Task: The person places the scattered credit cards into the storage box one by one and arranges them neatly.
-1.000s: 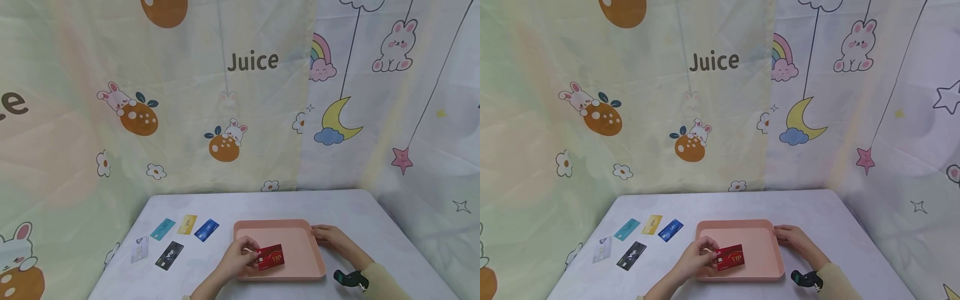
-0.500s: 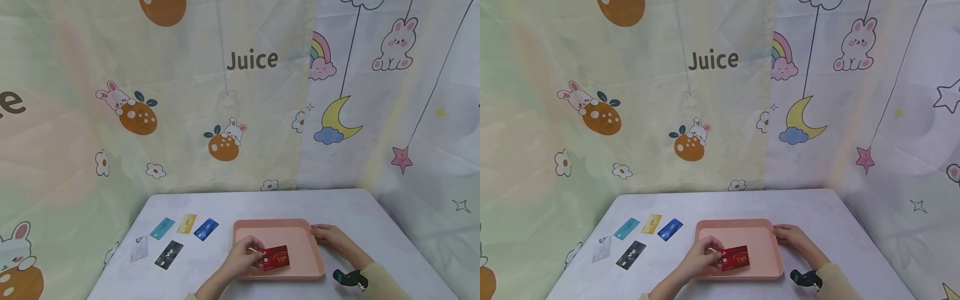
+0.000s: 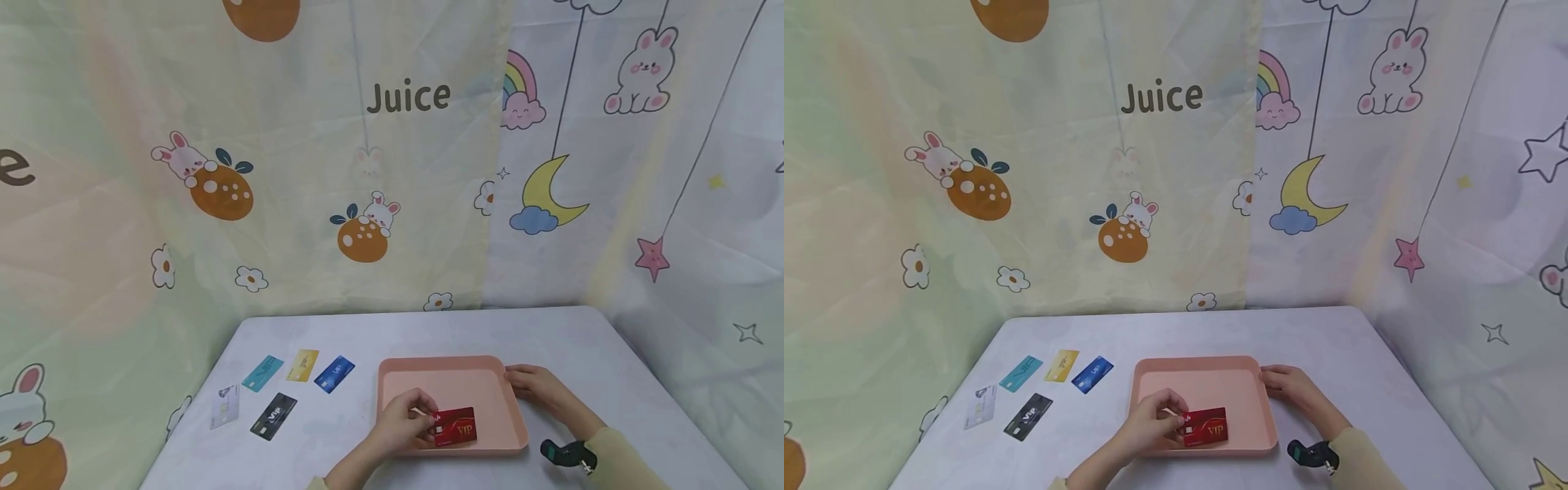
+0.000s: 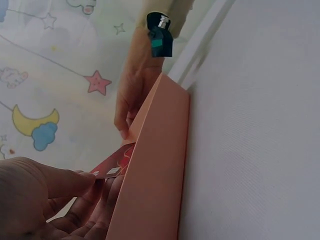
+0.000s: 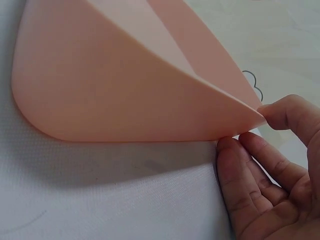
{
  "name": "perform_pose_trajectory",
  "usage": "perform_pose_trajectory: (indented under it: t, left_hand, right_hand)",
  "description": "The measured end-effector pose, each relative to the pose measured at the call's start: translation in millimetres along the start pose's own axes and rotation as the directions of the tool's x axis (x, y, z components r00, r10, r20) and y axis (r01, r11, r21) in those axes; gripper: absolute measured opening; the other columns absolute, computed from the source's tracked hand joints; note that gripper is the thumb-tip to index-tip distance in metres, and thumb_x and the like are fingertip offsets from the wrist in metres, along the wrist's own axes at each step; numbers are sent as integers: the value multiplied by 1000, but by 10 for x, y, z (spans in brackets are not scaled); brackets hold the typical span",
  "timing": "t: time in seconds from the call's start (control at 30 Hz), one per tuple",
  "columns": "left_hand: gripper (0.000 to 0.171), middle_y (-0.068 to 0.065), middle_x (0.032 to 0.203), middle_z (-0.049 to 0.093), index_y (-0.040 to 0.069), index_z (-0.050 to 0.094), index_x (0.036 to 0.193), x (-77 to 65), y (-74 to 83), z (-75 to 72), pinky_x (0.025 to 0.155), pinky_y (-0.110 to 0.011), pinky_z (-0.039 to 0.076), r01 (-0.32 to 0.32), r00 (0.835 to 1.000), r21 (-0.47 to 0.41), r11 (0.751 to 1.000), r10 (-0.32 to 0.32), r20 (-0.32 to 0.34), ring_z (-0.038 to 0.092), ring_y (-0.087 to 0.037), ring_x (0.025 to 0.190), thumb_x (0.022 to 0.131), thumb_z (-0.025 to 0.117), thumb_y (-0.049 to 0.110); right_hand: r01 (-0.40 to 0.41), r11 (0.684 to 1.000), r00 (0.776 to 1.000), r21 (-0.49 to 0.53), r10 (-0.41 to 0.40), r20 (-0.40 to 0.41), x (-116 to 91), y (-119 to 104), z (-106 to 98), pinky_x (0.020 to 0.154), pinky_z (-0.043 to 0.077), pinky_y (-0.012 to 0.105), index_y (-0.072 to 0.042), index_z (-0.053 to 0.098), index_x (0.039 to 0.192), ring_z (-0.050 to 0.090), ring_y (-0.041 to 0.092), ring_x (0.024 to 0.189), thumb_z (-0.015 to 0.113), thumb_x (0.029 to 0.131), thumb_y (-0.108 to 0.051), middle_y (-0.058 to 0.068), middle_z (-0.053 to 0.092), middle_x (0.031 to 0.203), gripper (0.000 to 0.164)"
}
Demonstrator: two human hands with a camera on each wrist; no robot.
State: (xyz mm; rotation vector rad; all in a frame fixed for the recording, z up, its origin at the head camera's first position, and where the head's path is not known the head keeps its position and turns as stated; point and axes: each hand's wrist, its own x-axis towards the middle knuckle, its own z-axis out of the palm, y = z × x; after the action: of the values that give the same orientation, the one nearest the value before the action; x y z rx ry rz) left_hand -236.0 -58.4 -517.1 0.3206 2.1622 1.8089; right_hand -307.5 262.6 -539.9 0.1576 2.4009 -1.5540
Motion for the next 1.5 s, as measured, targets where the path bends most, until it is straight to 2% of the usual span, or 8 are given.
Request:
perform_pose_trajectory:
  t: [0.17,0.43,1.13,1.5]
  left_hand:
    - [11,-5,95,67,6,66,104,10,-33,24,65,-35,62,3,1000,26,1000,-3,17,70,-17,72,94,70,2]
    - [12,-2,93,66,9,66,103,38,-71,57,63,-31,61,1,1000,77,997,-3,20,69,-16,71,94,71,3]
    - [7,-1,87,63,9,67,99,99,-83,139,62,-32,61,-5,999,167,986,-2,43,67,-14,74,95,70,4]
    - [4,3,85,64,11,69,101,177,-140,223,61,-26,59,-17,997,226,974,0,74,67,-10,69,98,68,13]
  right_hand:
    - [9,1000,1000,-4,-9,-8,11,-5,3,106,50,52,11,54,140,61,41,127,63,102,-39,31,58,141,64]
    - [-1,1000,1000,-4,1,-12,7,16,8,107,49,53,12,52,141,60,42,128,63,101,-41,31,57,142,68]
    - [10,1000,999,-17,-10,-33,5,51,26,107,48,56,10,53,140,58,43,129,64,100,-43,31,57,142,68]
    - [19,1000,999,-20,-20,-32,-7,53,33,108,48,56,9,55,140,57,44,130,64,100,-45,30,58,142,67]
